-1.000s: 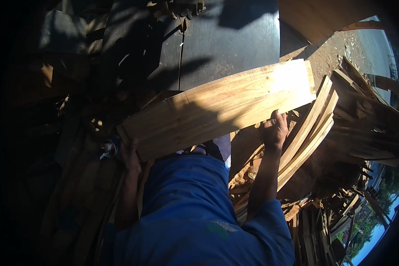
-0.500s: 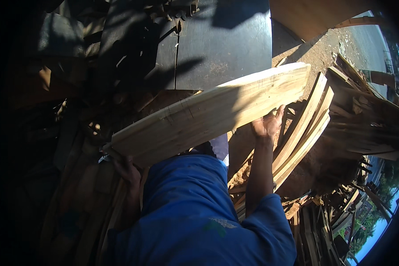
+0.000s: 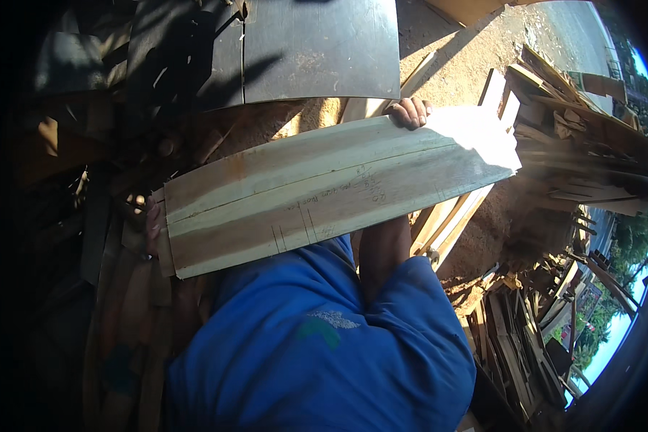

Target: The person saws a piece of wood using a band saw and briefly handles a hammer while moving between tasks in a workshop.

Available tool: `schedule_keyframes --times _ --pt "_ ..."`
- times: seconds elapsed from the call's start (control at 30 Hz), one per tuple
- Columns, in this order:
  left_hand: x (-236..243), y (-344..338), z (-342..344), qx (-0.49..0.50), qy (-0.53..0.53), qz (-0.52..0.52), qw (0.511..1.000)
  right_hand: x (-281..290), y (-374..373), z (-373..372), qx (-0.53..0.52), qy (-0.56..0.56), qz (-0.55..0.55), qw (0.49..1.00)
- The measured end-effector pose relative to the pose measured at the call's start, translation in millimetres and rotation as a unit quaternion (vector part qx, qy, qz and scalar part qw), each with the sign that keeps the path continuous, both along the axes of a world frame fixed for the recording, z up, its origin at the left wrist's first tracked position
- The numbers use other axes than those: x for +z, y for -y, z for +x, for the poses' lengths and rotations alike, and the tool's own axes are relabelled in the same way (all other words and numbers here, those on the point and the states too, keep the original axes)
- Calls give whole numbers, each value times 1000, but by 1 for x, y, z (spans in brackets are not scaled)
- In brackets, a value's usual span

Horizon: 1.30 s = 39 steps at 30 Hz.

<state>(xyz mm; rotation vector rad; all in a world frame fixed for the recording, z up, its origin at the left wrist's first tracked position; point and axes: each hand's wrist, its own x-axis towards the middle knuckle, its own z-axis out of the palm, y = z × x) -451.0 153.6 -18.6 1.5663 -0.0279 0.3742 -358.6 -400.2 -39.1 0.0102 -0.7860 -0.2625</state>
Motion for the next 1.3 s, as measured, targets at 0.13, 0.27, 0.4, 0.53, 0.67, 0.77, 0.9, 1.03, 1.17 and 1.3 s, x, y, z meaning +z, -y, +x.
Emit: schedule_keyframes --times 0.13,0.27,0.4,0.53,0.67,0.77,0.9,1.03,1.17,1.3 --pt "-3 -10 -1 -5 -4 -14 1000 11 -12 -5 6 5 17 1000" --pt "-7 -17 2 -17 2 -15 1000 23 -18 -14 -6 2 25 1000" --pt "6 -8 5 -84 114 96 985 34 -20 -19 -21 -8 20 1000" --pt "32 25 -3 -70 152 274 947 70 -11 -31 -68 -38 13 997" --pt "48 44 13 -165 101 271 943 122 12 -47 -124 -74 -18 989" --pt "56 52 20 -186 84 283 937 149 7 -59 -153 -125 -42 979" --pt "65 95 50 -220 87 230 944 189 21 -111 -235 -227 -100 940" --pt "95 122 76 -261 151 243 922 218 21 -146 -279 -272 -127 912" --pt "97 153 92 -294 224 223 902 255 26 -175 -317 -273 -154 895" --pt "87 156 93 -419 144 151 884 279 31 -204 -352 -277 -169 878"
